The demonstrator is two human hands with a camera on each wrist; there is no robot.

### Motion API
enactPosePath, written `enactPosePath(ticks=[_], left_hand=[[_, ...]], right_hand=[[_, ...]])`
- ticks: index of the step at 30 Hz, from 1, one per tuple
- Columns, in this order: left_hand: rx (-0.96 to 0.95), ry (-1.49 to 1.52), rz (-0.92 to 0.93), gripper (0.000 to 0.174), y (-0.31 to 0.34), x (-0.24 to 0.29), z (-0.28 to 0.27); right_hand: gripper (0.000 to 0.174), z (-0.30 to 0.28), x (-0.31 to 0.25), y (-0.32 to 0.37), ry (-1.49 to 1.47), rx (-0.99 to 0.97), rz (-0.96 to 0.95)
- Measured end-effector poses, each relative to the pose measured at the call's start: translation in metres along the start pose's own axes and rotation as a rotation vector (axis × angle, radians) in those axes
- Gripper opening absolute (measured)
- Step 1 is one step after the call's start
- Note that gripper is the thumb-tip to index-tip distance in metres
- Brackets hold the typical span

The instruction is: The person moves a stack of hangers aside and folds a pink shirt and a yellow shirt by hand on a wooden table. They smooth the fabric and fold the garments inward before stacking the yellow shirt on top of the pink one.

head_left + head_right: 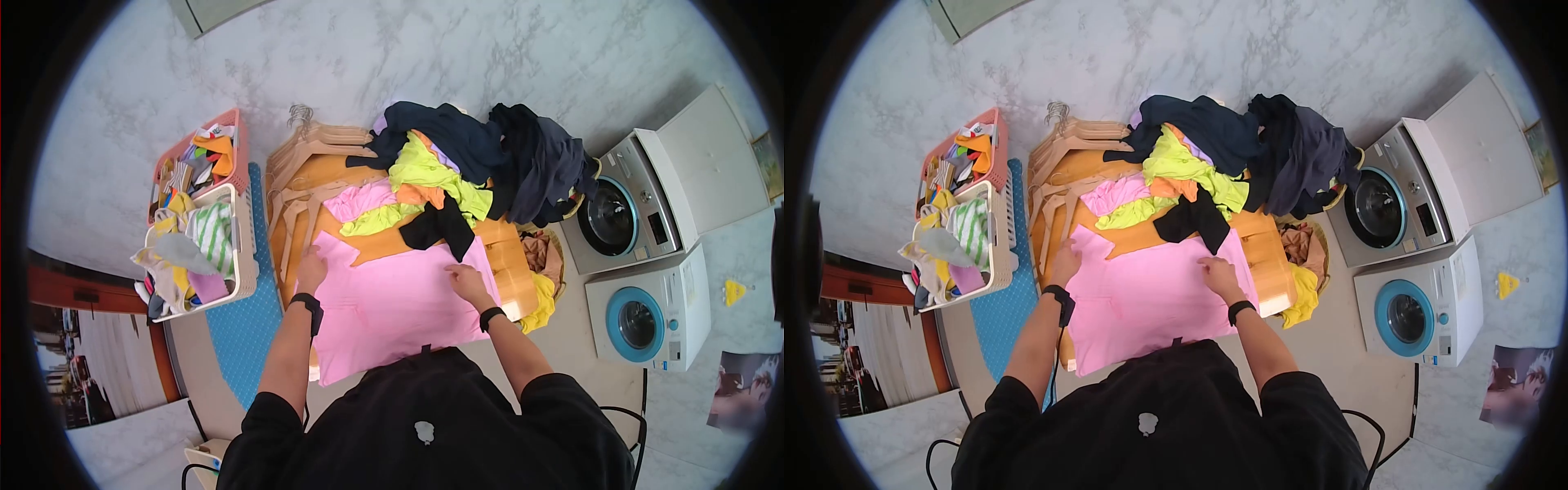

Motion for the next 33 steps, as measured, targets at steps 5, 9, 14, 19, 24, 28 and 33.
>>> enactPosePath(ticks=[5, 9, 14, 19, 24, 28, 33], left_hand=[[0.031, 0.078, 0.051, 0.046, -0.046, -0.008, 0.02], [0.044, 0.009, -0.036, 0.049, -0.048, 0.017, 0.002], [-0.033, -0.278, -0.056, 0.061, -0.046, 0.039, 0.007], [-0.145, -0.202, -0.184, 0.061, -0.062, 0.014, 0.03], [-0.181, -0.064, -0.155, 0.037, -0.054, 0.006, 0.034], [0.039, 0.129, -0.03, 0.025, -0.033, 0.019, -0.005], [0.16, 0.484, 0.19, 0.026, 0.039, 0.024, -0.044]], right_hand=[[0.071, 0.012, 0.008, -0.054, 0.025, -0.315, 0.143], [0.075, -0.013, 0.047, -0.096, -0.063, -0.117, 0.182], [0.069, -0.043, 0.046, -0.1, 0.078, -0.022, 0.063], [0.041, -0.048, 0.047, -0.079, 0.362, -0.13, 0.233], [0.024, -0.039, 0.064, -0.065, 0.203, -0.245, 0.314], [0.018, -0.066, 0.038, -0.057, 0.18, -0.069, 0.211], [0.019, -0.086, 0.015, -0.022, 0.091, 0.145, -0.049]])
Point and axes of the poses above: each hand's wrist, its own y-axis away from the middle knuckle, its own z-axis out of the palm, x = y × z, the point moved 5 cm from there along -y, towards the middle knuckle, and after that the axes turned 5 degrees about -x, right-handed, at the moved point
